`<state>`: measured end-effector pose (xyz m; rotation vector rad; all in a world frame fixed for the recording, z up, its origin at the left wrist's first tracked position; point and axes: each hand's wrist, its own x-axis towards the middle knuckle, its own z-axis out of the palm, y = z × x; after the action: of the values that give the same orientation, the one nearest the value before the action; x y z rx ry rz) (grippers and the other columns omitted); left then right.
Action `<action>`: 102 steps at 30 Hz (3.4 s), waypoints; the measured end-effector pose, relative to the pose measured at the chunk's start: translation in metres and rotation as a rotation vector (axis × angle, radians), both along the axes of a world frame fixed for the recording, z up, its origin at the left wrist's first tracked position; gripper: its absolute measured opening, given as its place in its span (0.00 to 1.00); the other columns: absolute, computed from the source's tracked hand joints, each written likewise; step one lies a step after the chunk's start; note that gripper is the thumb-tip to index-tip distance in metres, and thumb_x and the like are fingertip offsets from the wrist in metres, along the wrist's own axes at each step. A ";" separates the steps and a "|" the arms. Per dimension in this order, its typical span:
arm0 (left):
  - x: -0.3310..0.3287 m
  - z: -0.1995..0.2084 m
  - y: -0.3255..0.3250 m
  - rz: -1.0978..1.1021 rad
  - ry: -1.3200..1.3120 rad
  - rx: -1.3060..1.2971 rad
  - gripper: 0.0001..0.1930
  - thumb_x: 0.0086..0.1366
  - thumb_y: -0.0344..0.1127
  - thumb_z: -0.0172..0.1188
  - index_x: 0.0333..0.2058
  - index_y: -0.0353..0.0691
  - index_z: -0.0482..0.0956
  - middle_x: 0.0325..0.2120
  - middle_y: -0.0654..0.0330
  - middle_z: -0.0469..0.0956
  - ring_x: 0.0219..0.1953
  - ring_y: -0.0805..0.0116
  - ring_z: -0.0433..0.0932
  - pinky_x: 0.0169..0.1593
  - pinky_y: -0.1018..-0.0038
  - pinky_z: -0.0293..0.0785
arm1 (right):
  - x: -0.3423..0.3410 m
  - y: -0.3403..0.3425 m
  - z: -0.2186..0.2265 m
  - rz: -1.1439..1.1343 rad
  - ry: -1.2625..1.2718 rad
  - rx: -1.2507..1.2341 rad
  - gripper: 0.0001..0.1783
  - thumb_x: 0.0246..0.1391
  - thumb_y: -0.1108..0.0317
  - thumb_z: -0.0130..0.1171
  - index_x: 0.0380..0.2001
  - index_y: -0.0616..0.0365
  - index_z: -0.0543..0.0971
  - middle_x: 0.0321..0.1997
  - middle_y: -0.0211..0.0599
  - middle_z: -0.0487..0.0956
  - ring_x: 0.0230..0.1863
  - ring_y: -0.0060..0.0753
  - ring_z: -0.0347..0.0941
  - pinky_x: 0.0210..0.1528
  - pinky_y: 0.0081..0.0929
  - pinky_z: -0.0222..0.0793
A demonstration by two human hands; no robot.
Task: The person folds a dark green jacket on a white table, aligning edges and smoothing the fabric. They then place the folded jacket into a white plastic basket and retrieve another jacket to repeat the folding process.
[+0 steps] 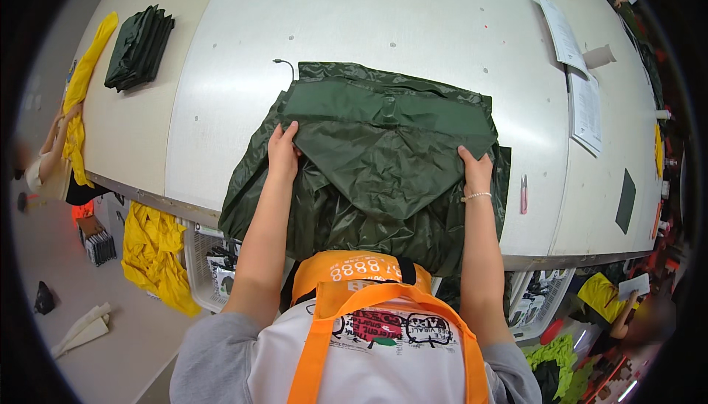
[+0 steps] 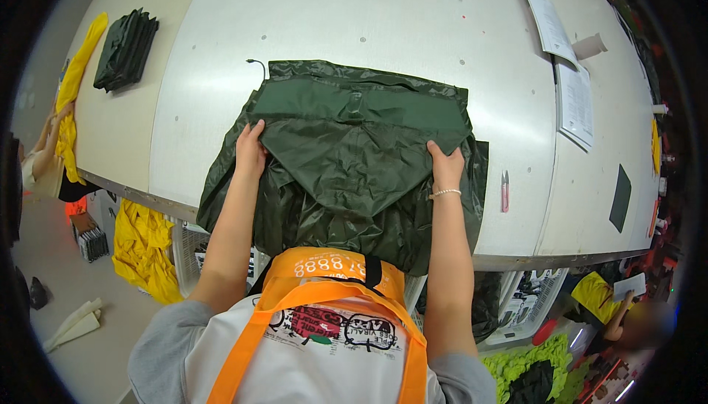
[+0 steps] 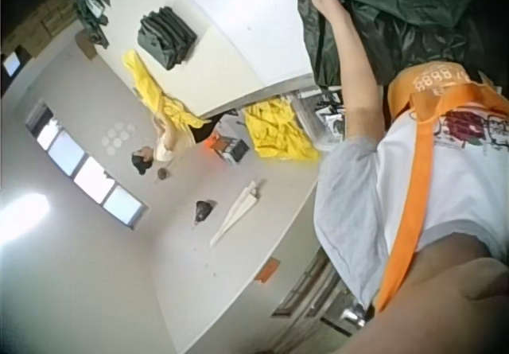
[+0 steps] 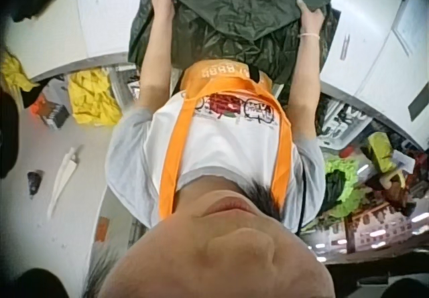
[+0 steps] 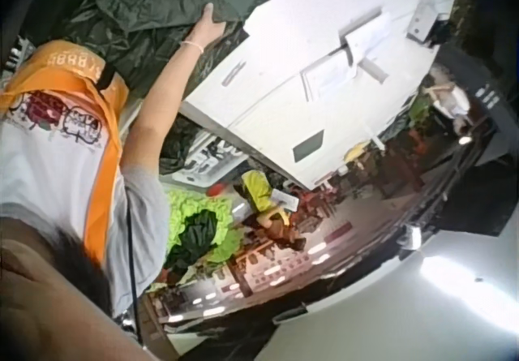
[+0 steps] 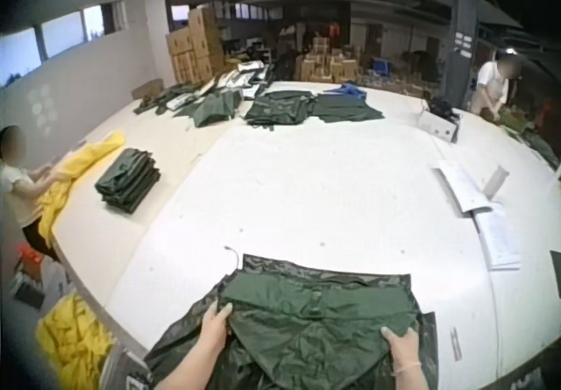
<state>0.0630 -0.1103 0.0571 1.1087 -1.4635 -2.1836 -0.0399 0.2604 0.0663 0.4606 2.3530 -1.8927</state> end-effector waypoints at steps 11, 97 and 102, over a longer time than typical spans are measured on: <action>-0.065 0.054 0.116 -0.991 0.238 -1.412 0.23 0.54 0.31 0.56 0.52 0.49 0.75 0.25 0.58 0.78 0.27 0.60 0.78 0.29 0.67 0.74 | 0.014 -0.065 0.020 1.050 0.424 0.867 0.29 0.45 0.74 0.53 0.53 0.41 0.73 0.32 0.41 0.71 0.28 0.47 0.74 0.31 0.42 0.72; -0.057 -0.016 0.087 -1.062 -0.136 -0.598 0.13 0.50 0.35 0.67 0.34 0.37 0.79 0.23 0.54 0.79 0.27 0.56 0.78 0.34 0.68 0.73 | 0.014 -0.081 -0.012 0.815 0.164 0.560 0.09 0.53 0.60 0.58 0.34 0.50 0.76 0.26 0.43 0.78 0.32 0.53 0.75 0.33 0.45 0.68; -0.028 0.016 0.114 -1.083 0.403 -1.491 0.19 0.47 0.32 0.66 0.41 0.40 0.75 0.37 0.55 0.73 0.42 0.57 0.72 0.47 0.66 0.69 | -0.004 -0.091 -0.009 0.758 -0.017 0.523 0.10 0.49 0.63 0.63 0.25 0.56 0.75 0.27 0.42 0.78 0.33 0.51 0.75 0.35 0.43 0.69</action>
<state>0.0347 0.0035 0.0733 -0.7032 -2.8237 -0.7641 -0.0437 0.1695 0.0572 -0.3588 2.4723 -0.9425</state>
